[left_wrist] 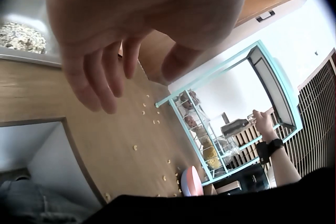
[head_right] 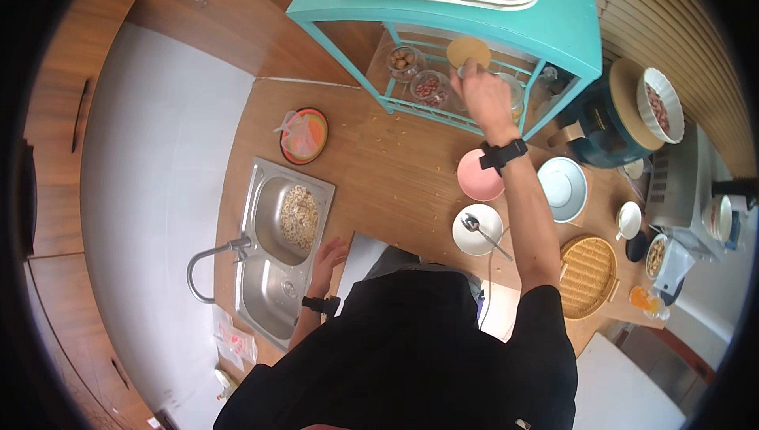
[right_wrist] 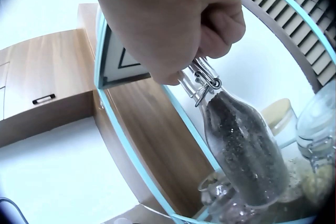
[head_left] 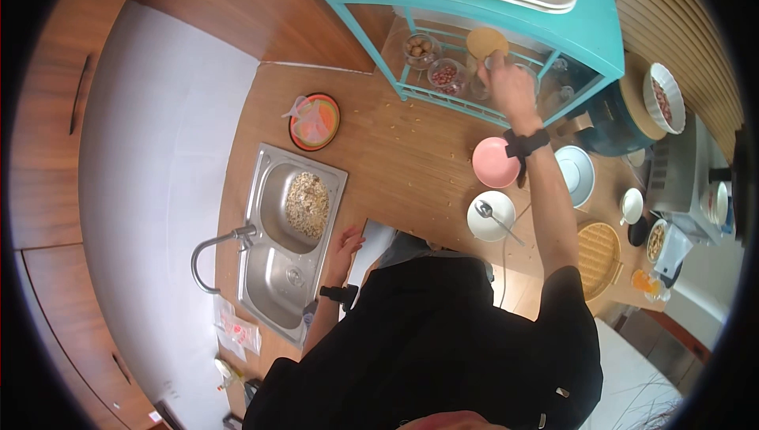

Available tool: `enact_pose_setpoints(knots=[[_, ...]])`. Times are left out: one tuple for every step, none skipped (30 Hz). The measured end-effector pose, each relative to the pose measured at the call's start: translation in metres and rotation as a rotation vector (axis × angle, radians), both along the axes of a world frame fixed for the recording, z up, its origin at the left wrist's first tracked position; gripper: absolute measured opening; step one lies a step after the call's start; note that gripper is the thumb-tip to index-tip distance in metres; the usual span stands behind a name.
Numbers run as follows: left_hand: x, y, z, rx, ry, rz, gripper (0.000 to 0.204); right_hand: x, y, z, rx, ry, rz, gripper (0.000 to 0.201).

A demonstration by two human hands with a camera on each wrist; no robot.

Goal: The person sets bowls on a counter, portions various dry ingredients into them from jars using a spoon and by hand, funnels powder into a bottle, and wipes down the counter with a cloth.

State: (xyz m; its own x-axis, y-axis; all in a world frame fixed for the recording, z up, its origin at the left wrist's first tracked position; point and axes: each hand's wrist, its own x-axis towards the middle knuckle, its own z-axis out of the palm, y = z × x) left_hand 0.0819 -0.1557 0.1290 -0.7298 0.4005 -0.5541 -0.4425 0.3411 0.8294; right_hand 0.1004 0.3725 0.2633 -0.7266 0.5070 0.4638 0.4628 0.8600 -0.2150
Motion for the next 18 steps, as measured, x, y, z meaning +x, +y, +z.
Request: enact_pose_setpoints(knots=[[0.006, -0.003, 0.004, -0.008, 0.007, 0.018, 0.042, -0.004, 0.005, -0.007, -0.008, 0.007, 0.018, 0.033], [0.013, -0.004, 0.011, -0.039, -0.004, 0.031, 0.042, -0.007, 0.009, -0.016, 0.01, -0.01, 0.016, 0.033], [0.02, -0.006, 0.017, -0.071, -0.017, 0.043, 0.041, -0.011, 0.013, -0.026, 0.027, -0.028, 0.013, 0.033], [0.025, -0.008, 0.021, -0.082, -0.013, 0.062, 0.041, -0.015, 0.017, -0.036, 0.059, -0.017, 0.03, 0.033], [0.029, -0.012, 0.023, -0.089, -0.01, 0.076, 0.041, -0.019, 0.021, -0.045, 0.052, -0.013, 0.043, 0.033], [0.032, -0.015, 0.025, -0.099, -0.019, 0.102, 0.041, -0.022, 0.025, -0.053, 0.066, -0.054, 0.042, 0.033], [0.036, -0.018, 0.026, -0.106, -0.029, 0.125, 0.042, -0.026, 0.026, -0.057, 0.082, -0.095, 0.038, 0.032], [0.038, -0.02, 0.026, -0.107, -0.028, 0.132, 0.042, -0.03, 0.026, -0.061, 0.082, -0.093, 0.045, 0.032], [0.04, -0.021, 0.026, -0.118, -0.042, 0.157, 0.042, -0.034, 0.027, -0.064, 0.07, -0.14, 0.045, 0.032], [0.041, -0.023, 0.026, -0.129, -0.058, 0.18, 0.042, -0.036, 0.027, -0.066, 0.059, -0.187, 0.042, 0.032], [0.041, -0.023, 0.025, -0.127, -0.057, 0.178, 0.042, -0.04, 0.027, -0.068, 0.062, -0.187, 0.04, 0.032], [0.041, -0.023, 0.024, -0.141, -0.069, 0.192, 0.042, -0.043, 0.026, -0.07, 0.043, -0.242, 0.034, 0.033], [0.039, -0.022, 0.022, -0.155, -0.082, 0.203, 0.042, -0.045, 0.025, -0.071, 0.024, -0.299, 0.024, 0.035], [0.037, -0.021, 0.02, -0.154, -0.085, 0.193, 0.042, -0.047, 0.024, -0.073, 0.025, -0.302, 0.015, 0.035], [0.034, -0.021, 0.017, -0.15, -0.093, 0.188, 0.042, -0.047, 0.022, -0.075, 0.006, -0.293, 0.014, 0.036], [0.031, -0.02, 0.014, -0.148, -0.102, 0.18, 0.043, -0.048, 0.02, -0.076, -0.012, -0.284, 0.01, 0.037], [0.026, -0.019, 0.01, -0.146, -0.107, 0.164, 0.043, -0.048, 0.018, -0.077, -0.011, -0.289, -0.005, 0.037], [0.022, -0.018, 0.006, -0.131, -0.102, 0.179, 0.039, -0.048, 0.015, -0.078, -0.065, -0.269, -0.01, 0.038]])
